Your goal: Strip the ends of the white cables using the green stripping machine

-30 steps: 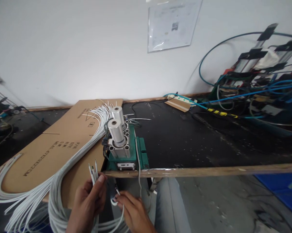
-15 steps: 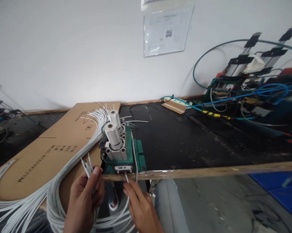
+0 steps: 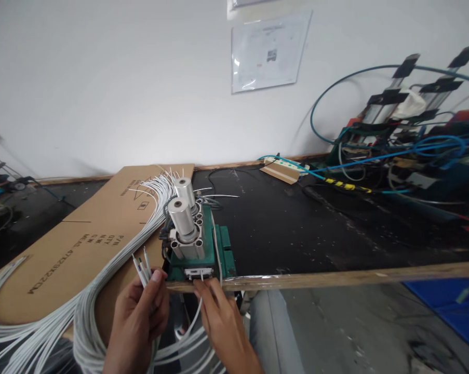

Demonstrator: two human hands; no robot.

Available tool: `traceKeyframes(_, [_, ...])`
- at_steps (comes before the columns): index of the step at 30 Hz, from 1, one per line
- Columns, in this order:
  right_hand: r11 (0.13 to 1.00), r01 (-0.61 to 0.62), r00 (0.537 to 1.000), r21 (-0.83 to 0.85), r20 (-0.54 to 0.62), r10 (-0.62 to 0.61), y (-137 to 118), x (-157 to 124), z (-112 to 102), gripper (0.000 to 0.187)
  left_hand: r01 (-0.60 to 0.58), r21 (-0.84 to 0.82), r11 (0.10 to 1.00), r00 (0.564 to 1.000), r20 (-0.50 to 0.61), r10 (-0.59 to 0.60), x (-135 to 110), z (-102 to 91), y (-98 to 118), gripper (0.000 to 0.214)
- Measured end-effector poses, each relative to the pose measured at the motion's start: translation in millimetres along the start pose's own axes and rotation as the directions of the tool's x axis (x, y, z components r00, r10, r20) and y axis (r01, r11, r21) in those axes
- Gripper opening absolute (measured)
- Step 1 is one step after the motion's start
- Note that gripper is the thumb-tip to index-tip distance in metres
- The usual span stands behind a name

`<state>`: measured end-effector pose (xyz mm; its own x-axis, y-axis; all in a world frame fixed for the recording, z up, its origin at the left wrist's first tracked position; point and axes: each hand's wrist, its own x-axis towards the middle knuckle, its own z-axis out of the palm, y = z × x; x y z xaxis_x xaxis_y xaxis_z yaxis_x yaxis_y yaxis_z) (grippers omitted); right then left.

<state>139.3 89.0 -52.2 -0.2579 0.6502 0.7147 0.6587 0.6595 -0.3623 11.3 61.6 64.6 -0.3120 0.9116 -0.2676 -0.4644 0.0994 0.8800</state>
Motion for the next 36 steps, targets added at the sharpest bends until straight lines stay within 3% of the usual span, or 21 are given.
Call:
traceKeyframes(6, [0.996,0.032,0.999,-0.087,0.022,-0.030,-0.2,3.0,0.5,0.033,-0.011,-0.007,1.000,1.000,0.008,0.011,-2.6,2.3,1.9,0.061])
traceKeyframes(36, [0.992,0.046,0.999,-0.115,-0.020,-0.049,-2.5,4.4,-1.0,0.029,0.026,-0.061,0.998,1.000,0.001,-0.026,-1.2,-1.4,-2.9,0.066])
